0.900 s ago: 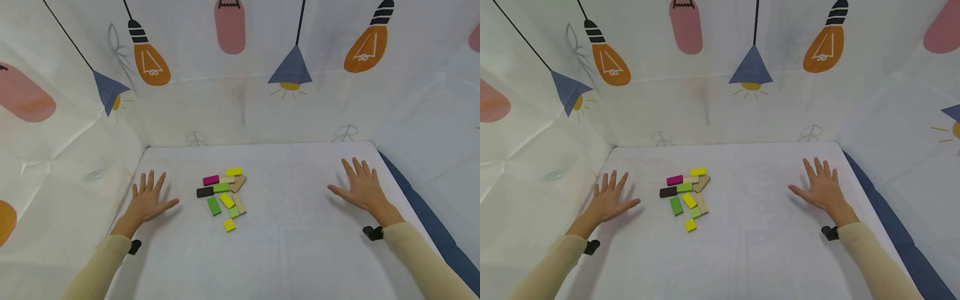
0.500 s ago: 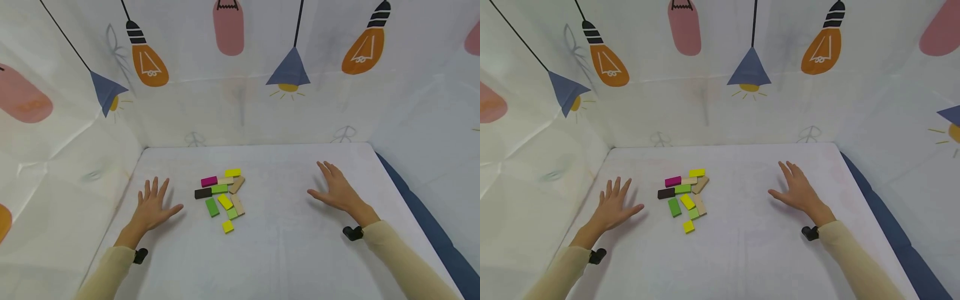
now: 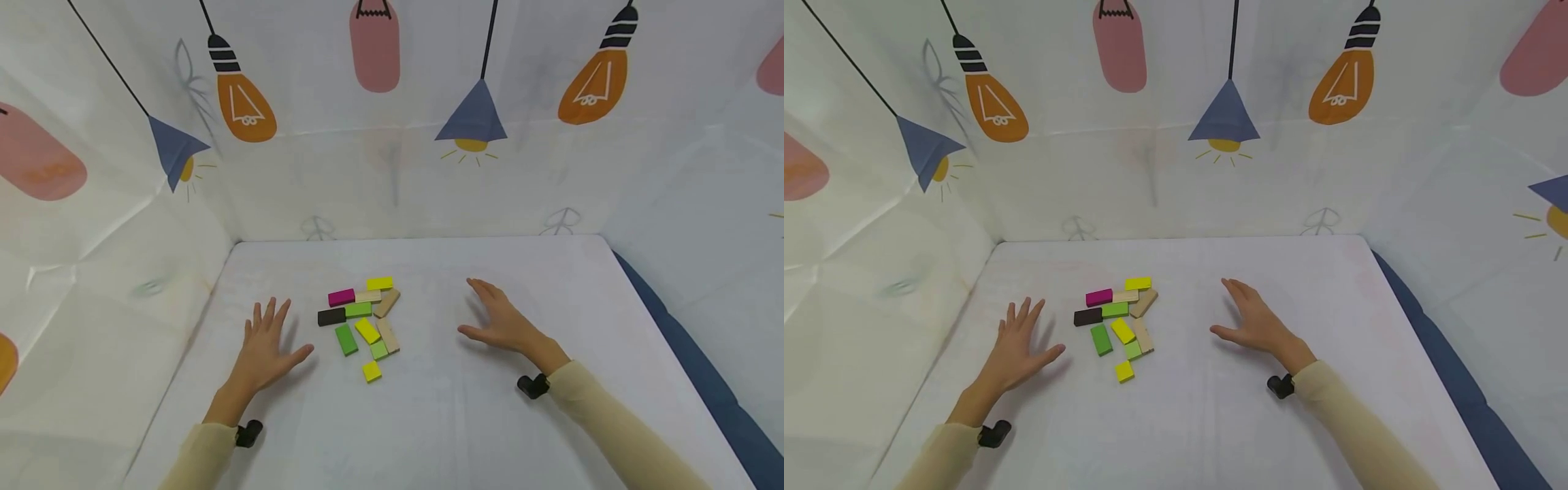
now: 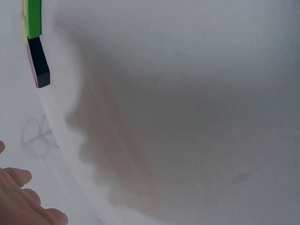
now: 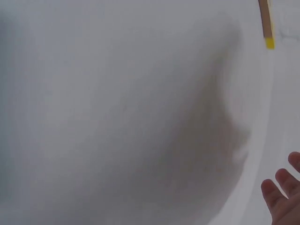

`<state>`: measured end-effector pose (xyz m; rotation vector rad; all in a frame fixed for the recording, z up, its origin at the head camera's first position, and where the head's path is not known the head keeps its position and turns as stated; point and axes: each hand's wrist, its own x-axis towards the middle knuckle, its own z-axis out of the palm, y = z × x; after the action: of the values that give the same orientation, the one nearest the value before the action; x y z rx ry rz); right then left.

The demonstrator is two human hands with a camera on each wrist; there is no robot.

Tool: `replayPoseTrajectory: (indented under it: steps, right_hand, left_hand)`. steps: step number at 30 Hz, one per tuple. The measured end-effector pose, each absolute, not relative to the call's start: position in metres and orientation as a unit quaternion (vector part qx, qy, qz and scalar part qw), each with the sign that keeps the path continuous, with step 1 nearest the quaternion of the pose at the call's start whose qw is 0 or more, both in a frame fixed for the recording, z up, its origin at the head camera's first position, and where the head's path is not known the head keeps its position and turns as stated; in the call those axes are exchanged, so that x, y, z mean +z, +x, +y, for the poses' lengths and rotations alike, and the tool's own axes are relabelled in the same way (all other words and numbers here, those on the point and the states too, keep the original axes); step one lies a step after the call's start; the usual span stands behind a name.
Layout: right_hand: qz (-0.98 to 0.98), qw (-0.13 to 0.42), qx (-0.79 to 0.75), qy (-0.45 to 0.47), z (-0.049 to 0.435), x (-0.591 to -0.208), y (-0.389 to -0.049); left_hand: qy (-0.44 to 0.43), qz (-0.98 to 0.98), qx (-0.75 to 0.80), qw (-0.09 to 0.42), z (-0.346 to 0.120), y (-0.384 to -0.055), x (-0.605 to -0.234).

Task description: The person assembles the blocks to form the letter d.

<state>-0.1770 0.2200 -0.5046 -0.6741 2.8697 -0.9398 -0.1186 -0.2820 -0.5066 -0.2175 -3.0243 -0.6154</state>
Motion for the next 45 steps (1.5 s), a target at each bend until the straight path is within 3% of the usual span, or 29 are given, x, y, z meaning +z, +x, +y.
replayPoseTrajectory:
  steps: [18, 27, 45]
  right_hand:
    - [0.902, 0.101, -0.295, -0.298, 0.134, -0.516, -0.176]
    - [0.892, 0.139, -0.258, -0.343, 0.104, -0.520, -0.179]
    - [0.884, 0.132, -0.256, -0.368, 0.081, -0.523, -0.191]
  left_hand:
    - [-0.022, -0.942, -0.322, 0.092, -0.259, -0.091, -0.509]
    - [0.014, -0.931, -0.352, 0.092, -0.252, -0.077, -0.511]
    - [0.021, -0.921, -0.380, 0.079, -0.233, -0.074, -0.511]
